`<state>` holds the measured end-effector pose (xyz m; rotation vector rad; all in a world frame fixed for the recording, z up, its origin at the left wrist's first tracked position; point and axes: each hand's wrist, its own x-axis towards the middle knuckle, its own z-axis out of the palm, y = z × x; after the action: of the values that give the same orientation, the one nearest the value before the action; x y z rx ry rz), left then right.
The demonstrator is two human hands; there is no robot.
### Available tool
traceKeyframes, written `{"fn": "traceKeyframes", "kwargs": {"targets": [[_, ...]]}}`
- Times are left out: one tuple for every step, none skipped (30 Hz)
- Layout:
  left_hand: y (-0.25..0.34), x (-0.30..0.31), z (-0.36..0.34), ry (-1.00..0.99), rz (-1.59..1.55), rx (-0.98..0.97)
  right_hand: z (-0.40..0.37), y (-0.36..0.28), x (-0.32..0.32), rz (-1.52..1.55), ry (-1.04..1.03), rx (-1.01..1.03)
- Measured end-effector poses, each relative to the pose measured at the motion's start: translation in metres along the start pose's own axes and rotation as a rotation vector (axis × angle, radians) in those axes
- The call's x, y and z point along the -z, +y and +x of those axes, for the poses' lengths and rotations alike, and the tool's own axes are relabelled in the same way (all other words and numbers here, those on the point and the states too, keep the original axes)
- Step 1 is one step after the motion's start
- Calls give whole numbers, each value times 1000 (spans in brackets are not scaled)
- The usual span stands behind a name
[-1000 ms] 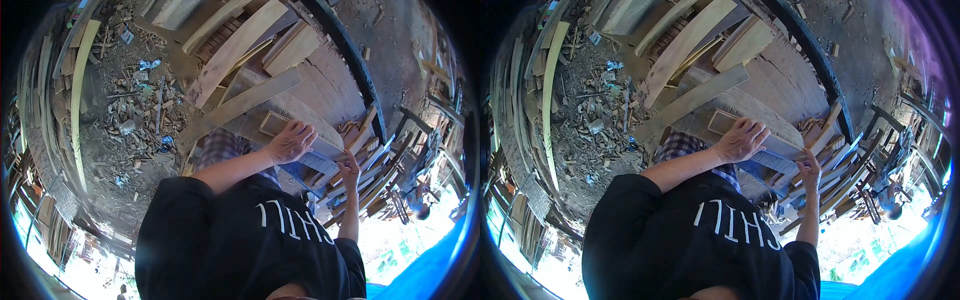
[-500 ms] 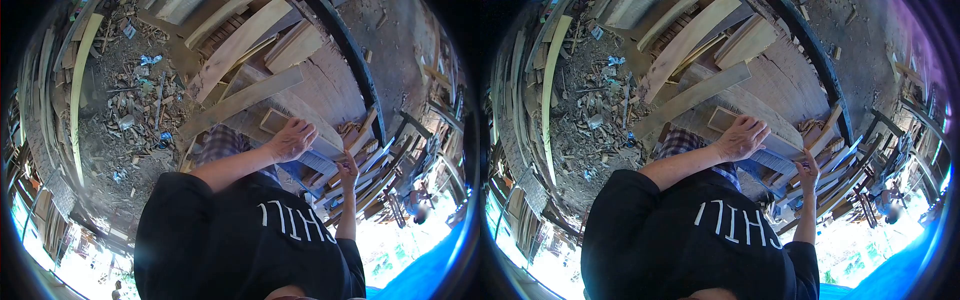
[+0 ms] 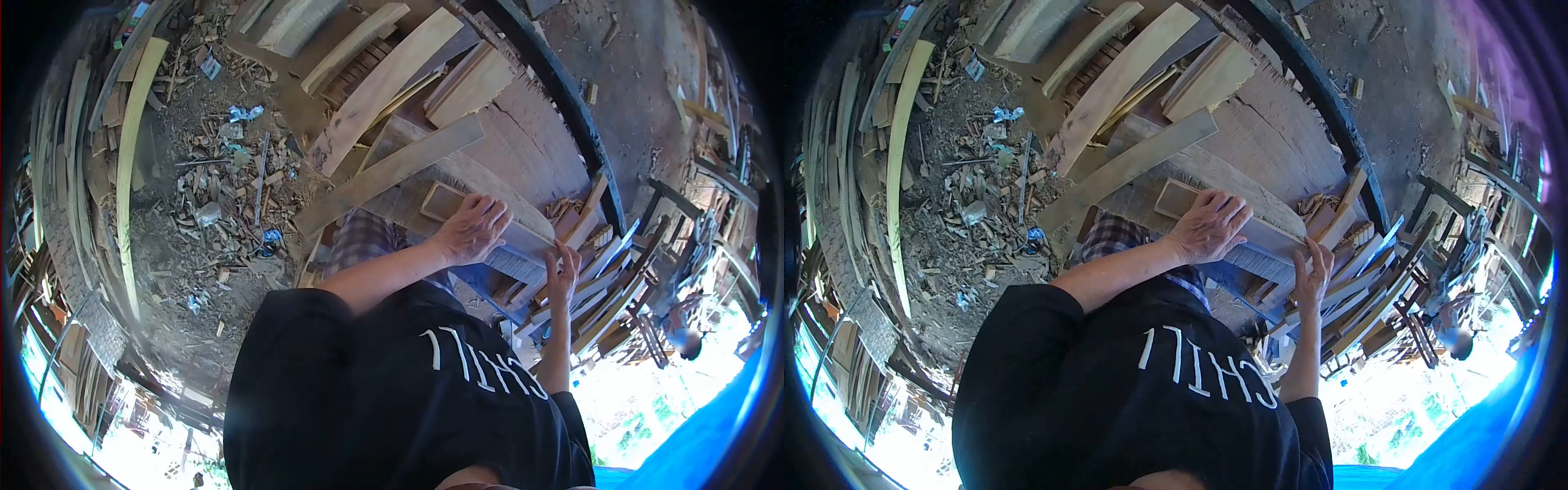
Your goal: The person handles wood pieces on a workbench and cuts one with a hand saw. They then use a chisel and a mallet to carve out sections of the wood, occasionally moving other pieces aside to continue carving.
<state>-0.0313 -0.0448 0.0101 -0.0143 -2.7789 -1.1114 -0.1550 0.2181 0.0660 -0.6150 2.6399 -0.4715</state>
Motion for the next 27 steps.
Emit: {"fn": "traceKeyframes", "kwargs": {"targets": [[0,-1,0,1,3,-2,-1,-2,-4,3,78,-29],[0,-1,-1,1,5,-1,-3,-4,-6,2,82,-29],[-1,-1,-1,3,6,-3,-3,-16,-7,-106,165,37],[-1,-1,-1,2,4,-4,-3,-30,-8,-215,246,104],[-1,-1,-1,1,0,-6,-3,-45,-10,-217,245,105],[-1,-2,-1,2,-4,-6,-4,-62,-12,-133,176,120],[-1,-3,-2,19,6,-11,-5,-75,-16,-51,108,133],[-1,-4,-2,37,16,-15,-6,-84,-22,-56,107,132],[-1,-4,-2,40,10,-13,-6,-91,-28,-66,45,205],[-1,-4,-2,37,10,-12,-7,-96,-32,-75,-19,279],[-1,-3,-3,35,10,-11,-10,-101,-34,-80,-26,282],[-2,-4,-3,39,8,-3,-13,-105,-35,-149,-12,303],[-2,-7,-3,20,20,-5,-14,-108,-36,-218,2,326],[-1,-10,-3,0,30,-8,-15,-111,-36,-224,-3,329],[0,-8,-4,2,23,-7,-16,-113,-35,-254,-30,329],[1,-6,-4,-23,0,15,-17,-115,-34,-285,-54,329],[1,-4,-3,-46,-20,37,-17,-115,-32,-308,-86,337],[2,4,-5,-38,-20,37,-16,-116,-31,-313,-83,342],[7,16,-10,72,-93,85,-16,-117,-30,-328,-113,334],[12,29,-17,179,-167,132,-17,-117,-28,-340,-143,323],[16,44,-25,176,-166,129,-18,-115,-28,-339,-166,320],[18,60,-34,221,-196,244,-17,-114,-28,-333,-158,315],[18,71,-42,263,-225,357,-17,-115,-27,-334,-166,318],[15,73,-49,254,-219,346,-18,-115,-27,-334,-173,318],[11,72,-54,283,-282,414,-18,-115,-28,-325,-161,308],[8,70,-58,312,-346,482,-18,-115,-28,-330,-168,315],[7,69,-59,306,-432,508,-18,-113,-27,-335,-176,322]]}}
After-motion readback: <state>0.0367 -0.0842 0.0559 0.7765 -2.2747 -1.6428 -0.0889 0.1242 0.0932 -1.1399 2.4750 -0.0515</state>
